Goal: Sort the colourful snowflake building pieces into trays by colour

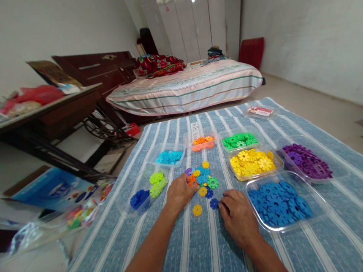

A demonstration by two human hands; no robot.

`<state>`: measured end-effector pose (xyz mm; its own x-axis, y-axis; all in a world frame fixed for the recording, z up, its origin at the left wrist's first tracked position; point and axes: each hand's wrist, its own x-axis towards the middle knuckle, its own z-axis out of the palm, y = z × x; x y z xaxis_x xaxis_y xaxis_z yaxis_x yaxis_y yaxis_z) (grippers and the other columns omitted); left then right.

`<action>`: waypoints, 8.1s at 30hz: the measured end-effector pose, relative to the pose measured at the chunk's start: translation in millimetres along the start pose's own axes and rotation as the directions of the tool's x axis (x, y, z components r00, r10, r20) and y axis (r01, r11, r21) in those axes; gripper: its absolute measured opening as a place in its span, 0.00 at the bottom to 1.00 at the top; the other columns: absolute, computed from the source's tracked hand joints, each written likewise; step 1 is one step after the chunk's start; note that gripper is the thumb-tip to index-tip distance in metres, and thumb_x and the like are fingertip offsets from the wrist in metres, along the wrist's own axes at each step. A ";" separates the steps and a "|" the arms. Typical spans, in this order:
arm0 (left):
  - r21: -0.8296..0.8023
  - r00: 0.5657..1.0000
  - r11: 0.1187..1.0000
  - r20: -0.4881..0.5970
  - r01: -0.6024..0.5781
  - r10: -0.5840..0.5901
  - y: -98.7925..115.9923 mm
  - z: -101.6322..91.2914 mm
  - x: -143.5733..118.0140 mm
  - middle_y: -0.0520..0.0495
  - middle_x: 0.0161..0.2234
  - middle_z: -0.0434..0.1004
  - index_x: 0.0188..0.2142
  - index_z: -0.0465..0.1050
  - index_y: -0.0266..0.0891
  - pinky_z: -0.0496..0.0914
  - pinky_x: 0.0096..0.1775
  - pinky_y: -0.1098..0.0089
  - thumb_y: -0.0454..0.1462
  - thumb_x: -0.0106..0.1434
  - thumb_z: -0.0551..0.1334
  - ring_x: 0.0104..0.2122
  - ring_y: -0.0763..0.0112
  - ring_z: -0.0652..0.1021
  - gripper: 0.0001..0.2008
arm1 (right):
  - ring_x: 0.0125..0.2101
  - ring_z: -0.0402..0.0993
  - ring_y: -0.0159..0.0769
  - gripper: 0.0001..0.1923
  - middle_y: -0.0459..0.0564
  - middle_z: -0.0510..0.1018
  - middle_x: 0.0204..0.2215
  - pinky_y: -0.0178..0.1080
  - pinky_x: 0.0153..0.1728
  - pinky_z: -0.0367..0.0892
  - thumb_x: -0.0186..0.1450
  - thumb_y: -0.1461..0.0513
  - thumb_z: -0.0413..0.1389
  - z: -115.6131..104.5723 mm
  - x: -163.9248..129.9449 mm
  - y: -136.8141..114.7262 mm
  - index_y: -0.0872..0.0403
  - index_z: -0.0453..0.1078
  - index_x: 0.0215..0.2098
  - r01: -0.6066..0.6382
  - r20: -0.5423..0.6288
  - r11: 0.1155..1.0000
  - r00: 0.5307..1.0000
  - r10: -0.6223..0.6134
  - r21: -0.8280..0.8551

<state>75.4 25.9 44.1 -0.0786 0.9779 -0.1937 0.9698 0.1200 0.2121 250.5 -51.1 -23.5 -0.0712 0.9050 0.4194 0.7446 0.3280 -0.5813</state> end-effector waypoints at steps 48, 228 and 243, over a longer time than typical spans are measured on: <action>-0.323 0.938 0.915 0.163 -0.243 0.307 -10.7 6.0 -19.4 0.55 0.21 0.67 0.24 0.70 0.37 0.58 0.26 0.75 0.34 0.49 0.61 0.24 0.75 0.69 0.02 | 0.39 0.70 0.39 0.10 0.54 0.75 0.36 0.43 0.42 0.66 0.62 0.63 0.50 -1.7 1.5 -0.5 0.54 0.74 0.31 -0.010 0.016 1.000 1.000 0.009 0.016; 0.135 0.970 0.969 -0.099 -0.207 0.221 -17.9 -76.8 39.8 0.43 0.40 0.77 0.42 0.73 0.38 0.67 0.41 0.70 0.41 0.60 0.55 0.41 0.64 0.75 0.14 | 0.40 0.70 0.41 0.10 0.55 0.75 0.37 0.45 0.44 0.66 0.63 0.63 0.50 3.2 -3.4 3.6 0.54 0.74 0.31 0.008 0.029 1.000 1.000 -0.008 -0.012; 0.036 0.961 0.964 0.086 -0.265 0.261 7.7 -8.3 19.9 0.43 0.38 0.75 0.33 0.72 0.38 0.67 0.40 0.67 0.35 0.52 0.60 0.40 0.61 0.75 0.08 | 0.41 0.70 0.40 0.09 0.54 0.76 0.38 0.44 0.44 0.66 0.62 0.63 0.51 2.6 -3.4 3.7 0.53 0.74 0.31 0.005 0.022 1.000 1.000 -0.004 -0.020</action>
<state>79.3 47.7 49.8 0.1976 0.9568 -0.2131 0.9636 -0.1496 0.2217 251.8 -52.3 -28.9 -0.0888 0.9093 0.4066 0.7572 0.3268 -0.5655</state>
